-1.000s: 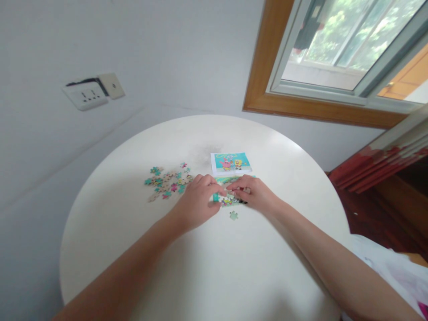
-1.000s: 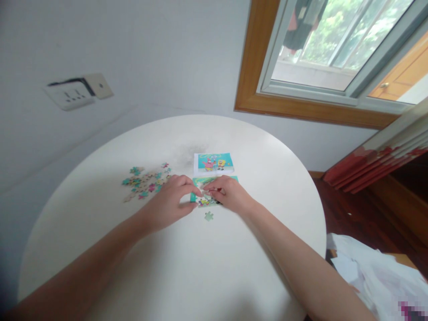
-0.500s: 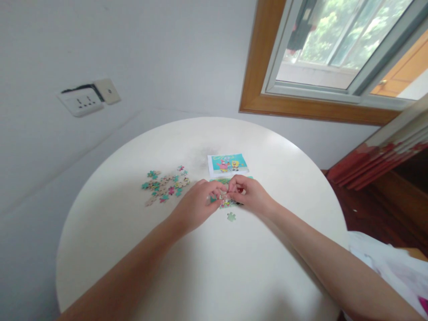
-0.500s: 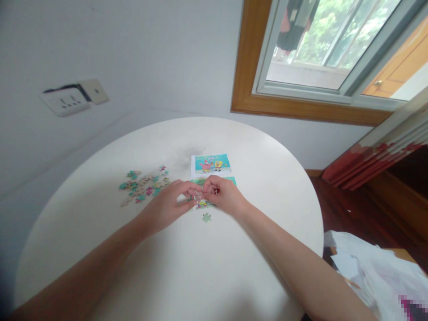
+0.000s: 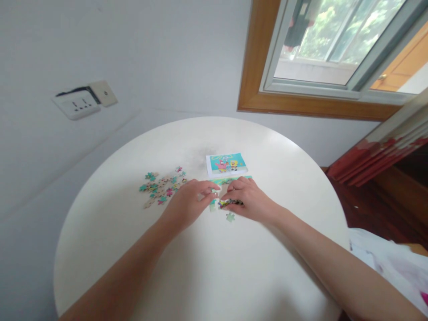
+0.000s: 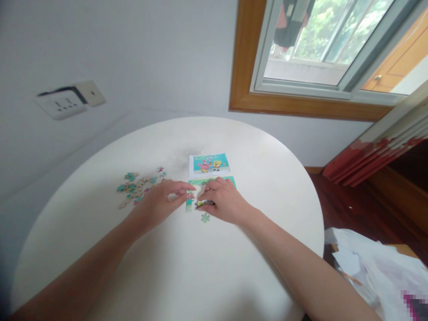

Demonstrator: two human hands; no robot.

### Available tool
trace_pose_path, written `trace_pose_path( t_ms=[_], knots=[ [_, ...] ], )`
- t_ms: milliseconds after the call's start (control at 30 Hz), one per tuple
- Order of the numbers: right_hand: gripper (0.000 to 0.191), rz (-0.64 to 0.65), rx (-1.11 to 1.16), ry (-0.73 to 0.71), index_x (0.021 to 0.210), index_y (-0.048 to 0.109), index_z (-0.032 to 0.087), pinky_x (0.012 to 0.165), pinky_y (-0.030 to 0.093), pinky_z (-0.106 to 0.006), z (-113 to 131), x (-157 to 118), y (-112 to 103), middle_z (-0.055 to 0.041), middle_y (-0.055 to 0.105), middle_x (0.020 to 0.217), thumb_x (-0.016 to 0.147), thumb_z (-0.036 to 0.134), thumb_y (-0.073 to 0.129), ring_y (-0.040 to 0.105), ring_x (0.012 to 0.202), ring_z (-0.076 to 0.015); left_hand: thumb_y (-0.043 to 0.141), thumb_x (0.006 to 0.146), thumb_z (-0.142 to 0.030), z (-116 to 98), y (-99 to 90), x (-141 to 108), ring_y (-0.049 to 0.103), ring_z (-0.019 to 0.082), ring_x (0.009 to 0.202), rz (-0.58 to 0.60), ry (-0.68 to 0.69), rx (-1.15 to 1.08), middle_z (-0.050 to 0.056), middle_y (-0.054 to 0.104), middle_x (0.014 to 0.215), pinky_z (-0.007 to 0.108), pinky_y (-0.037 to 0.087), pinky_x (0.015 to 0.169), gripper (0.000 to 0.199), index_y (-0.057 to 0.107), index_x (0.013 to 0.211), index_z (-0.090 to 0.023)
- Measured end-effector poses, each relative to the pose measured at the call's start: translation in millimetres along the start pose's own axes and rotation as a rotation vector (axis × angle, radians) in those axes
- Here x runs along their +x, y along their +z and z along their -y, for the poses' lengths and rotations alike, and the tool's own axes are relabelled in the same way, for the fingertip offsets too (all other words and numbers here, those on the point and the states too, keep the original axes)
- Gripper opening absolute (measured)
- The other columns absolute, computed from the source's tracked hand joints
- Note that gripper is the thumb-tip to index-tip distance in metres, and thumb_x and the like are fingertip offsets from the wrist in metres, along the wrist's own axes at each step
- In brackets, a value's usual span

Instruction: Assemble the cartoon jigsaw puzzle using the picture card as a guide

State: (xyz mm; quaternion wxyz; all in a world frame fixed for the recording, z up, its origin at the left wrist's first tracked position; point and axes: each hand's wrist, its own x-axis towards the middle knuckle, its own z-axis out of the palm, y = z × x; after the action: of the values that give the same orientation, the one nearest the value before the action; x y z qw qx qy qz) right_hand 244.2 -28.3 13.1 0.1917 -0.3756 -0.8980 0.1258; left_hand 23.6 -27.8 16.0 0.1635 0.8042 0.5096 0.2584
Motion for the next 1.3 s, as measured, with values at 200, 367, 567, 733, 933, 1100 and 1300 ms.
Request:
trace_pose_path(
  t_ms=[200,367,567,733,933,1100,1300],
  knots=[
    [0.013,0.004,-0.010,0.025,0.095,0.074,0.027,0.082,0.032,-0.033,1.7,1.4,4.6,-0.0026,0.065,0.097,0.083,0.032,0.069,0.052,0.096,-0.0191,0.049,0.089,-0.032,-4.6,-3.5,0.0,0.068,0.019,0.086,0.064,-0.072,-0.016,0.000,0.072,0.092,0.028,0.049,0.078,0.021,0.064,0.100,-0.024],
    [0.012,0.014,-0.028,0.036,0.093,0.074,0.027,0.079,0.030,-0.032,-4.4,-1.2,0.6,-0.0016,0.066,0.093,0.082,0.031,0.070,0.052,0.094,-0.0191,0.050,0.088,-0.032,-6.6,-3.0,-0.3,0.068,0.021,0.090,0.095,-0.107,-0.051,0.001,0.072,0.091,0.031,0.049,0.078,0.016,0.060,0.096,-0.023],
    [0.011,0.030,-0.052,0.053,0.091,0.073,0.027,0.077,0.029,-0.032,-4.8,-1.4,-2.2,-0.0015,0.066,0.090,0.083,0.033,0.070,0.052,0.093,-0.0192,0.053,0.086,-0.029,-9.5,0.0,-1.7,0.063,0.022,0.092,0.104,-0.073,-0.059,0.001,0.069,0.087,0.033,0.047,0.082,0.010,0.059,0.088,-0.022],
    [0.010,0.027,-0.040,0.049,0.090,0.073,0.025,0.076,0.028,-0.031,-4.6,-1.9,-2.5,-0.0031,0.066,0.090,0.083,0.032,0.069,0.052,0.093,-0.0193,0.063,0.082,-0.025,-9.2,4.6,-4.0,0.055,0.021,0.092,0.046,0.083,0.012,0.002,0.063,0.087,0.035,0.042,0.087,0.007,0.069,0.081,-0.023],
    [0.011,0.026,-0.048,0.055,0.091,0.073,0.025,0.076,0.028,-0.032,-3.4,-2.5,-3.0,-0.0036,0.066,0.092,0.083,0.032,0.070,0.053,0.094,-0.0195,0.070,0.077,-0.022,-8.4,15.9,-4.6,0.048,0.022,0.097,-0.061,0.085,0.103,0.004,0.056,0.093,0.039,0.039,0.092,0.006,0.074,0.077,-0.025],
    [0.013,0.031,-0.046,0.052,0.090,0.073,0.024,0.075,0.027,-0.032,-2.4,-1.8,-3.7,-0.0036,0.067,0.092,0.083,0.034,0.069,0.053,0.094,-0.0200,0.069,0.078,-0.021,-13.1,18.9,-3.7,0.048,0.024,0.099,-0.049,0.031,0.138,0.004,0.056,0.094,0.042,0.039,0.093,0.006,0.074,0.076,-0.024],
    [0.013,0.031,-0.052,0.052,0.090,0.073,0.024,0.076,0.027,-0.032,-2.7,-1.5,-3.5,-0.0033,0.066,0.090,0.084,0.035,0.068,0.053,0.094,-0.0197,0.072,0.077,-0.024,-15.7,18.5,-5.0,0.046,0.026,0.101,-0.062,0.026,0.173,0.005,0.054,0.098,0.043,0.040,0.094,0.001,0.072,0.078,-0.024]
  ],
)
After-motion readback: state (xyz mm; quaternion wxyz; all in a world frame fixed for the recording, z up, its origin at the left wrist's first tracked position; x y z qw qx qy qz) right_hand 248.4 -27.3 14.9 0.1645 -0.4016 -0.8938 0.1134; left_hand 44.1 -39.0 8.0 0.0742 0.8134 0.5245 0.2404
